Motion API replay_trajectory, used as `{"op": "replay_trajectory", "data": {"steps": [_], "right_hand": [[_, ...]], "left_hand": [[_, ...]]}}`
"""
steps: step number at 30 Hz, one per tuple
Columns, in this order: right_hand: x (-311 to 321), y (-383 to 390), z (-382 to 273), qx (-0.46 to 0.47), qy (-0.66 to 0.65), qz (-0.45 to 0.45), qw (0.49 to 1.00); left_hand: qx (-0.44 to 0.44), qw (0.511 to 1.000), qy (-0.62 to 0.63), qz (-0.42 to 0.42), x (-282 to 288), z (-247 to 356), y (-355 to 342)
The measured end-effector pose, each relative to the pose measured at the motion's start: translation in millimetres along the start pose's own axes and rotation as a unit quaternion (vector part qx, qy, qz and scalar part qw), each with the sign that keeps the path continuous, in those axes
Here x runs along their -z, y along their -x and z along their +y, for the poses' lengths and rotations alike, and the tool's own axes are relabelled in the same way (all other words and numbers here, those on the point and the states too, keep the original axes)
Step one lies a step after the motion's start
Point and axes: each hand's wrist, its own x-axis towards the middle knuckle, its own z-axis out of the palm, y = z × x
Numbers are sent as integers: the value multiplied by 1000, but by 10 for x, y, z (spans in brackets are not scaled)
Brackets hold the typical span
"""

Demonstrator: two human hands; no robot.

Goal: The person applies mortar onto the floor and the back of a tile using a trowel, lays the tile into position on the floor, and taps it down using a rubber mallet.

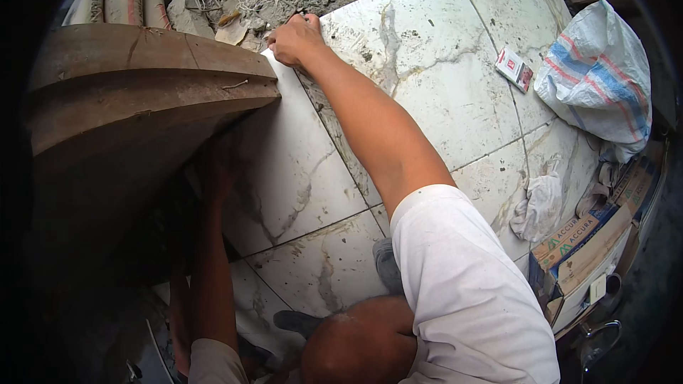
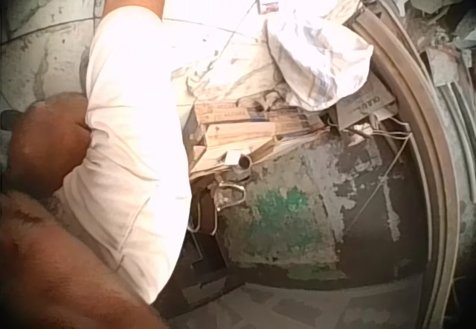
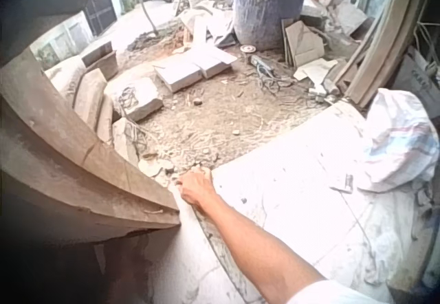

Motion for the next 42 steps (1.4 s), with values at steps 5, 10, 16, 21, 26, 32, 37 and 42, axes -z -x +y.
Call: {"op": "replay_trajectory", "data": {"steps": [5,10,16,21,26,32,37,42], "right_hand": [[-35,76,2,34,-18,47,998],[-42,46,32,24,-29,24,999],[-57,44,45,56,-4,62,997],[-82,25,100,60,15,26,998],[-119,-19,47,65,41,40,996],[-251,410,349,151,12,259,954],[-302,2090,-148,-77,-245,193,947],[-669,3184,-285,-171,-265,22,949]], "left_hand": [[10,999,33,-9,-27,-13,-6],[37,999,18,-16,15,31,-9],[32,996,-41,-75,66,-9,-30],[-46,997,-52,-19,81,104,-29],[-5,997,-55,-57,125,52,9],[-37,997,-51,-48,63,142,-17],[-45,997,-52,-23,103,-175,114],[-76,993,-81,51,-63,-272,123]]}}
